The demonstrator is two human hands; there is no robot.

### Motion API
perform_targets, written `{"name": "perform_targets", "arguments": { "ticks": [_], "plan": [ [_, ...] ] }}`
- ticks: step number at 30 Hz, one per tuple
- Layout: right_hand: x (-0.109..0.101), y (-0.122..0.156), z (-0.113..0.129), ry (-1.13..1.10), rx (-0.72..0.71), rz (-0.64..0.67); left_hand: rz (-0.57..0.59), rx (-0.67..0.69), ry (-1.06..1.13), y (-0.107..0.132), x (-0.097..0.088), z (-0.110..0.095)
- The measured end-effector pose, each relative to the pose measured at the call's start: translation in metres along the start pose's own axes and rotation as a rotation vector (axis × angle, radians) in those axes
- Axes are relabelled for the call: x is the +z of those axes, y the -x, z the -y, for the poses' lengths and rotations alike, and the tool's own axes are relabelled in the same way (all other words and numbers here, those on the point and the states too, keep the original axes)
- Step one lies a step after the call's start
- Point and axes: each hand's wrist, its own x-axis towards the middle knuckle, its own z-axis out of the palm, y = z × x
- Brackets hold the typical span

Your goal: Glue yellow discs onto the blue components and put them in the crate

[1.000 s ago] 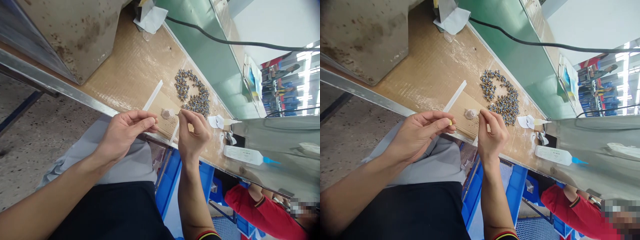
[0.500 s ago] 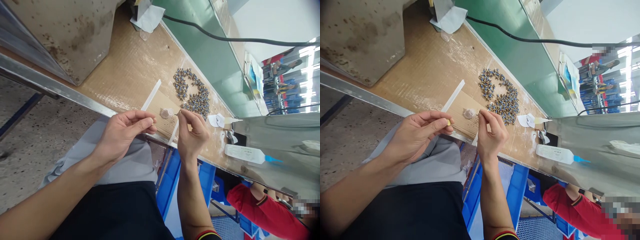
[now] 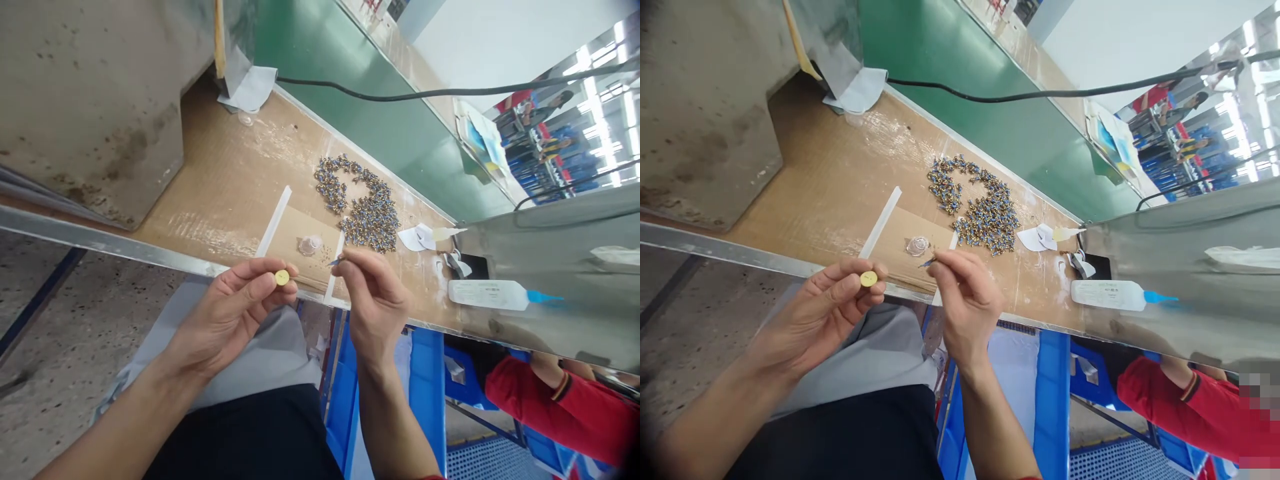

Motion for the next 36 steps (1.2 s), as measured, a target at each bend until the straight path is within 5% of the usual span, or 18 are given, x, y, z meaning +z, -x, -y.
{"name": "perform_targets", "arguments": {
  "ticks": [11,21,36],
  "plan": [
    [0.017,0.021,0.018,-0.320,0.008,0.039,0.018,0.106,-0.091,0.003,0.021,0.009],
    [0.014,0.025,0.015,-0.266,-0.182,-0.006,0.000,0.235,-0.196,0.009,0.033,0.012],
    [0.012,0.025,0.016,-0.202,-0.221,0.014,-0.011,0.226,-0.188,0.012,0.034,0.010]
  ]
}}
